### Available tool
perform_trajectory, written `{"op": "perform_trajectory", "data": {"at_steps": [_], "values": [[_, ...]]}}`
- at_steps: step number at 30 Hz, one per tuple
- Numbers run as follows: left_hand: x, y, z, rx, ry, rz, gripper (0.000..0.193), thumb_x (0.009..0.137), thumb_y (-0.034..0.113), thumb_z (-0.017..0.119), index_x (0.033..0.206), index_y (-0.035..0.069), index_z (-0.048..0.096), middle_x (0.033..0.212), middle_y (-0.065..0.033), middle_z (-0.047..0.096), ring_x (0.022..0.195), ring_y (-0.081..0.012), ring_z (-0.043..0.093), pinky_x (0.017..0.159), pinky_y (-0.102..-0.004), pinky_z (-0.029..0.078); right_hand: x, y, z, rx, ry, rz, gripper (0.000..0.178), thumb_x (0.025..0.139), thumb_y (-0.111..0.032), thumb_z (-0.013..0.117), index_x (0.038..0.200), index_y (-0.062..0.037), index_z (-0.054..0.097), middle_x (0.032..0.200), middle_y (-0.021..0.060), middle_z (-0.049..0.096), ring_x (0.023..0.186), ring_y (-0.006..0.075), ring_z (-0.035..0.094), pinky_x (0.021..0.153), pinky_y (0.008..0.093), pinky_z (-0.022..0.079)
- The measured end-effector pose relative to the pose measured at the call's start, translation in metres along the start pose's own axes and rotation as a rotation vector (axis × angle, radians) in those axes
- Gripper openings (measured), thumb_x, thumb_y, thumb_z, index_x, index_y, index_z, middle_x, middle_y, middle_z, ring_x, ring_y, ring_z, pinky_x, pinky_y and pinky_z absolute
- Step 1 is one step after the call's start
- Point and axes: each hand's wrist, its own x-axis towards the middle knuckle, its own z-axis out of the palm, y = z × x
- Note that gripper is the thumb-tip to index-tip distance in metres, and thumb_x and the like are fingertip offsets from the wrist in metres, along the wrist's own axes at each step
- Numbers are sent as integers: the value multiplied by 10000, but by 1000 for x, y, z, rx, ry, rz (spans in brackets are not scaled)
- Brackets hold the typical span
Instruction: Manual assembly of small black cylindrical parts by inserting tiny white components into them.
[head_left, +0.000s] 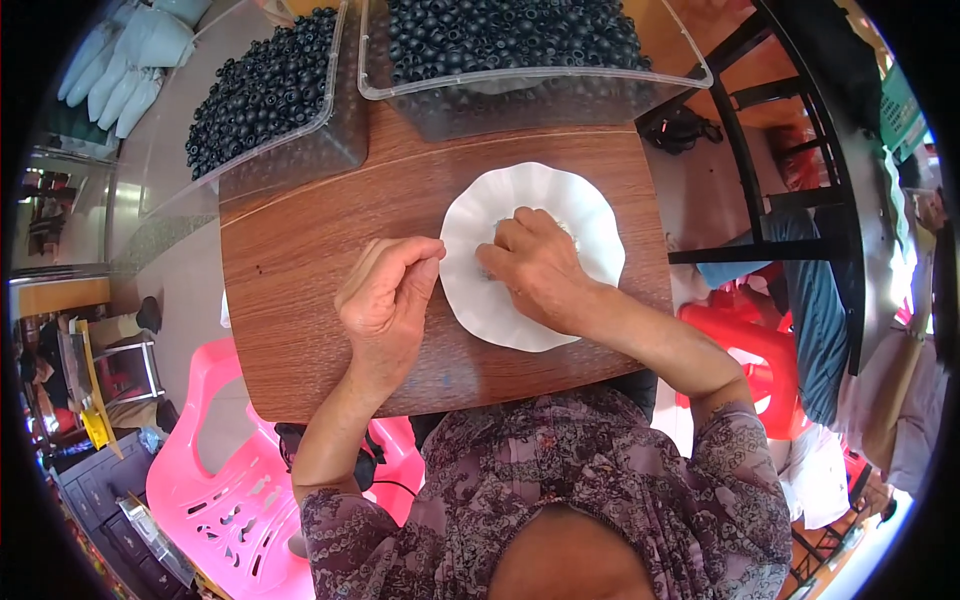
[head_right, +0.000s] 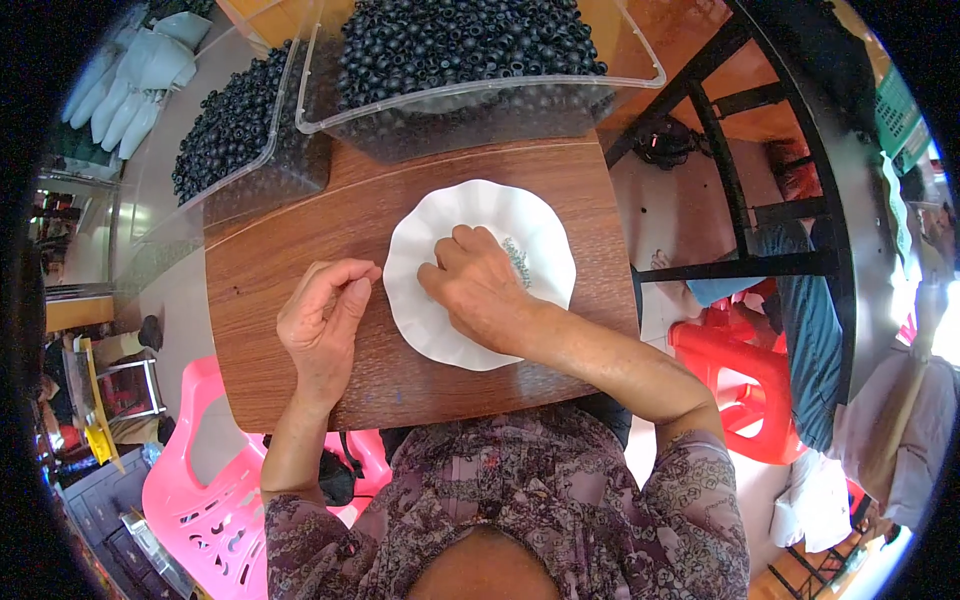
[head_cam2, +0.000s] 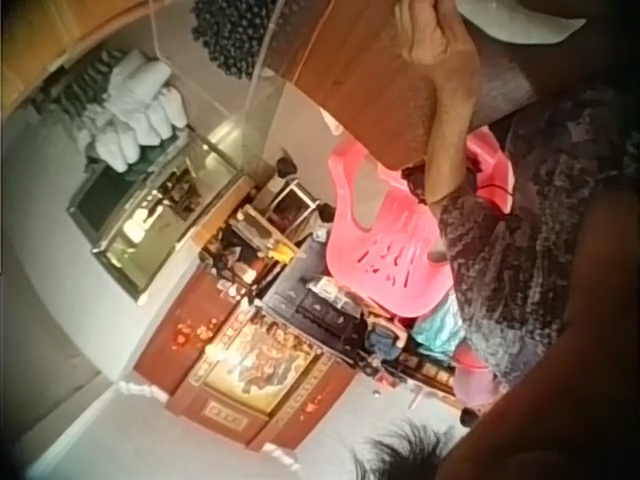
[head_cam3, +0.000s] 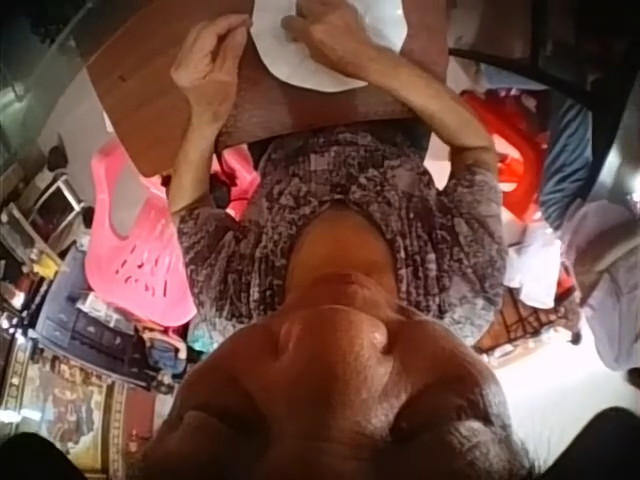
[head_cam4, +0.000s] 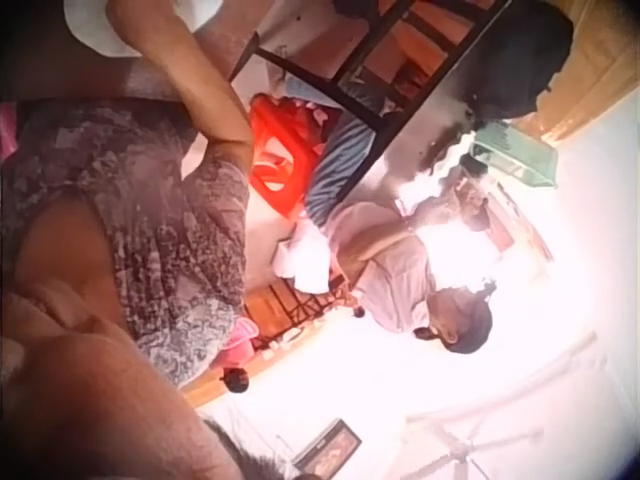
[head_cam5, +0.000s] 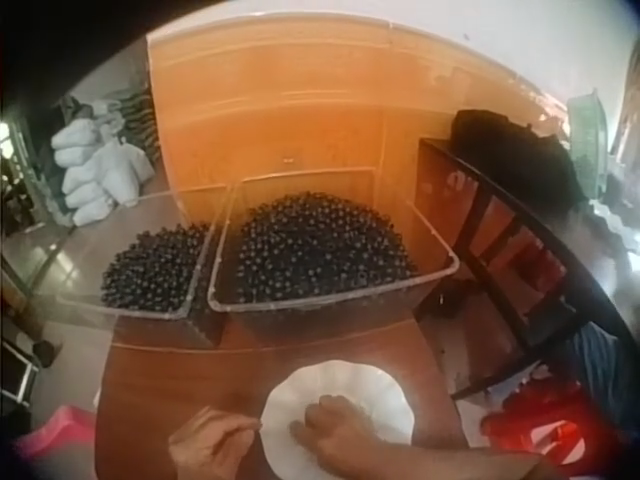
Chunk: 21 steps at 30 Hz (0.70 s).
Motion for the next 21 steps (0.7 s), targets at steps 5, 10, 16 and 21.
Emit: {"op": "perform_trajectory", "data": {"at_steps": [5,10,16,21], "values": [[-4,-3,-1,-21,17,3,107,832,43,609,917,-20,627,837,-53,611,765,-110,561,679,-215,443,0,-1,5,8,7,-11,132,592,-10,596,714,-60,589,698,75,524,687,236,483,619,347,403],[-3,-2,-1,-7,-2,-4,104,832,37,606,916,-20,625,834,-53,610,766,-110,560,677,-215,442,4,-1,2,30,-31,-20,134,585,-3,638,689,-49,567,683,77,520,681,244,489,613,351,407],[-1,-1,2,0,19,12,94,790,-2,619,884,-11,621,798,-68,614,721,-154,569,637,-250,448,1,1,5,110,-7,36,163,599,-15,690,698,-50,566,693,76,527,698,251,499,621,354,410],[-2,0,9,61,-17,68,107,749,-43,628,848,-7,615,766,-94,613,680,-209,577,595,-291,454,-3,3,1,62,35,60,205,587,-13,688,763,-43,587,714,76,538,703,250,500,633,354,408]]}}
